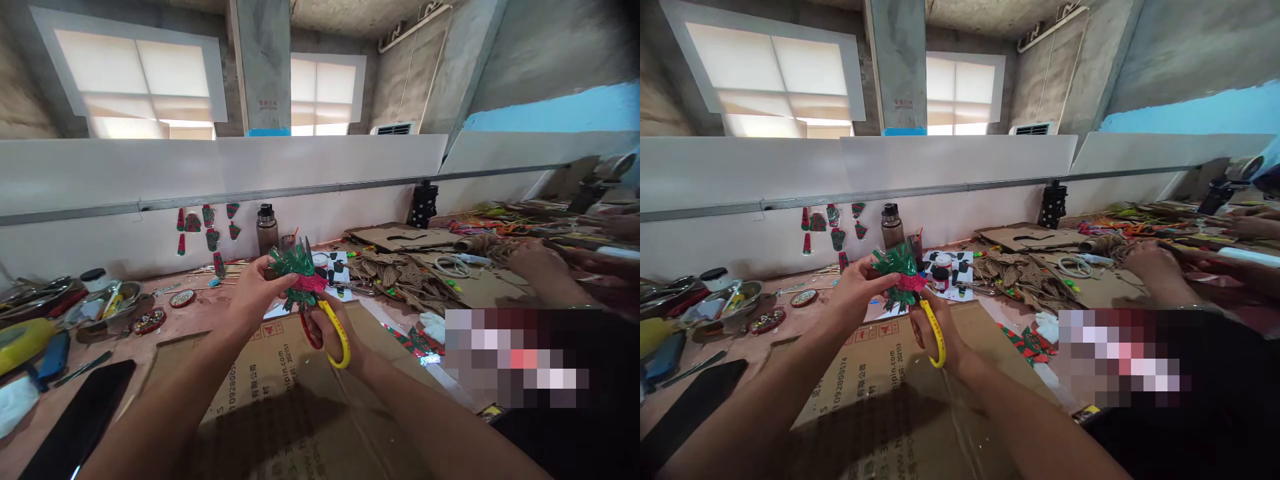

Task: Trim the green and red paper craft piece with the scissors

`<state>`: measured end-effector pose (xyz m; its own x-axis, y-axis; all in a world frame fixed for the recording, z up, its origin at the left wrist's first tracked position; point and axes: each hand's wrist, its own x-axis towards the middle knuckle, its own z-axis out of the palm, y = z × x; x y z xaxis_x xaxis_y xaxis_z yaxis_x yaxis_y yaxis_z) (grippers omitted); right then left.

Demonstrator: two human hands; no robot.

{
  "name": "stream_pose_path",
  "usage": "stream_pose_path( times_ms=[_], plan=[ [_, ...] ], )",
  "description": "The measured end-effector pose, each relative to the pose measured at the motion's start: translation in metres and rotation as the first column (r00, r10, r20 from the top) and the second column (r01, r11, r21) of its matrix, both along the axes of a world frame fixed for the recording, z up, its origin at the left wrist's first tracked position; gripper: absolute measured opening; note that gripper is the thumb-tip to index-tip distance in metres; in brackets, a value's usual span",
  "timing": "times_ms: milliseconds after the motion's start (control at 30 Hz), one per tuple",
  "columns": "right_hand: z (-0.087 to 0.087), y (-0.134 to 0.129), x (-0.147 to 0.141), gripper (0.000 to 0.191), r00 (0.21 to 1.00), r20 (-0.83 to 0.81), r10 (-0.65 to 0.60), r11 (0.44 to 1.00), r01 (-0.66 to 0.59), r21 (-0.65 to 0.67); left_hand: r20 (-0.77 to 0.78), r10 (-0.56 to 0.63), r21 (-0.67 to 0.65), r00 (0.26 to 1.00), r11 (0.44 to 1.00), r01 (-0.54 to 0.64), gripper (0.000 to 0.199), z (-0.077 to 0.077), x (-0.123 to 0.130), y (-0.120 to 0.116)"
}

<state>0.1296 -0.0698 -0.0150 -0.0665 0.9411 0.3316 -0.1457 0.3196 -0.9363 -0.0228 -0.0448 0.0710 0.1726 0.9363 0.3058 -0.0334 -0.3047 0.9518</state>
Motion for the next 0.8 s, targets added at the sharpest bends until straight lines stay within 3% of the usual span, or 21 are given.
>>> stream_pose_path(
  times_ms=[800],
  plan=[
    [0.0032, -0.0034, -0.0016, 0.023, 1.0, 0.02, 0.005, 1.0, -0.006, 0.027, 0.03, -0.024, -0.01, 0.999, 1.0, 0.025, 0.032, -0.0045, 0.0027, 0.0039]
  ],
)
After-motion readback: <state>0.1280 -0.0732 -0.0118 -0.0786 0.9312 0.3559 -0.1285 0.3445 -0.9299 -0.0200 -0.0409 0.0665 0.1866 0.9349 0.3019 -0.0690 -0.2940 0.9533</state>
